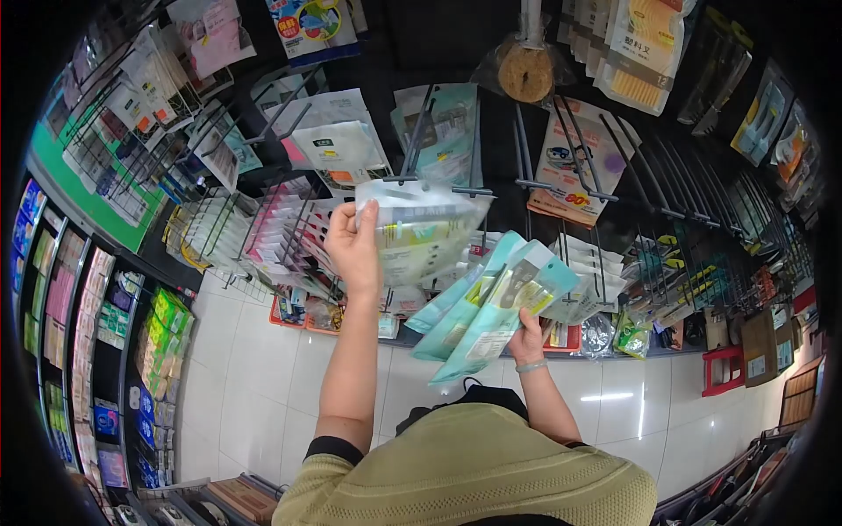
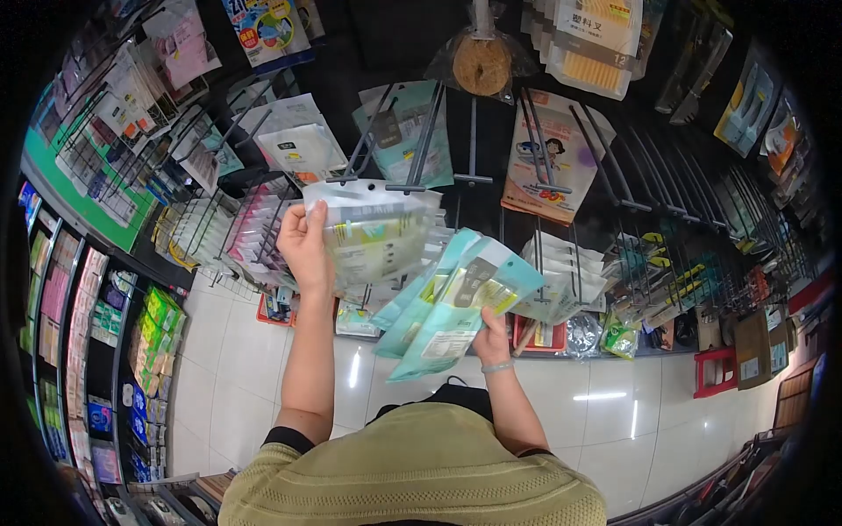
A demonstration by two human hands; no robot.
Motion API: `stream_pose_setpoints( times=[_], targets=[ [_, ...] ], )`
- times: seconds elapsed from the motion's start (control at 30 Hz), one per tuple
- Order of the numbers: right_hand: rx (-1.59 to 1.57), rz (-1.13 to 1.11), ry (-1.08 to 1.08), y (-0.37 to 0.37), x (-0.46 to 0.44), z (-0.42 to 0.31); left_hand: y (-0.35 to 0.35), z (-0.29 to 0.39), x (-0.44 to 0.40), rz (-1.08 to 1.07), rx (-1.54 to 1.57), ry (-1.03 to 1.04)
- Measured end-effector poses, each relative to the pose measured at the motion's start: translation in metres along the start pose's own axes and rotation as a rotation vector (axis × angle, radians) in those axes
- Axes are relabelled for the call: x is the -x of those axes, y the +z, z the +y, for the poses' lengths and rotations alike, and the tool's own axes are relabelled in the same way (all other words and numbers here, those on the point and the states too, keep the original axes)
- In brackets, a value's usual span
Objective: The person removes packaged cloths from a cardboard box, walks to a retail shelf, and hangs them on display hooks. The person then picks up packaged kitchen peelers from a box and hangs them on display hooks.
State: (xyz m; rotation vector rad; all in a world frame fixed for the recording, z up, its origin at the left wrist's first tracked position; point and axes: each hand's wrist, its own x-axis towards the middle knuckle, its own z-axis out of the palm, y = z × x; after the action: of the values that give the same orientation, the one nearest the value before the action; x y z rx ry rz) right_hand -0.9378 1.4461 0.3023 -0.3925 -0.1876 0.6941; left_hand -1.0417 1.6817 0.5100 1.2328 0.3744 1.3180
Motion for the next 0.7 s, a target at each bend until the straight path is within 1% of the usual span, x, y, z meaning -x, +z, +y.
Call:
stream_pose_setpoints(
  times=[0.17, 0.27, 0.37, 0.57, 0.7],
  targets=[
    [0.001, 0.017, 0.019, -0.007, 0.005, 0.002, -0.001, 0.008, -0.006, 0.070, -0.012, 0.041],
    [0.001, 0.003, 0.040, -0.009, 0.005, 0.005, 0.001, 0.005, -0.008, 0.038, -0.100, 0.106],
    [-0.013, -0.008, 0.055, -0.002, 0.004, 0.005, 0.004, 0.003, -0.011, 0.079, -0.087, 0.088],
    [0.003, 0.007, 0.040, -0.007, 0.006, 0.002, 0.001, -0.009, -0.011, 0.110, -0.255, 0.066],
    [-0.020, 0.021, 0.019, -0.013, 0.008, -0.007, 0.015, -0.030, -0.020, 0.114, -0.172, 0.076]
  ],
)
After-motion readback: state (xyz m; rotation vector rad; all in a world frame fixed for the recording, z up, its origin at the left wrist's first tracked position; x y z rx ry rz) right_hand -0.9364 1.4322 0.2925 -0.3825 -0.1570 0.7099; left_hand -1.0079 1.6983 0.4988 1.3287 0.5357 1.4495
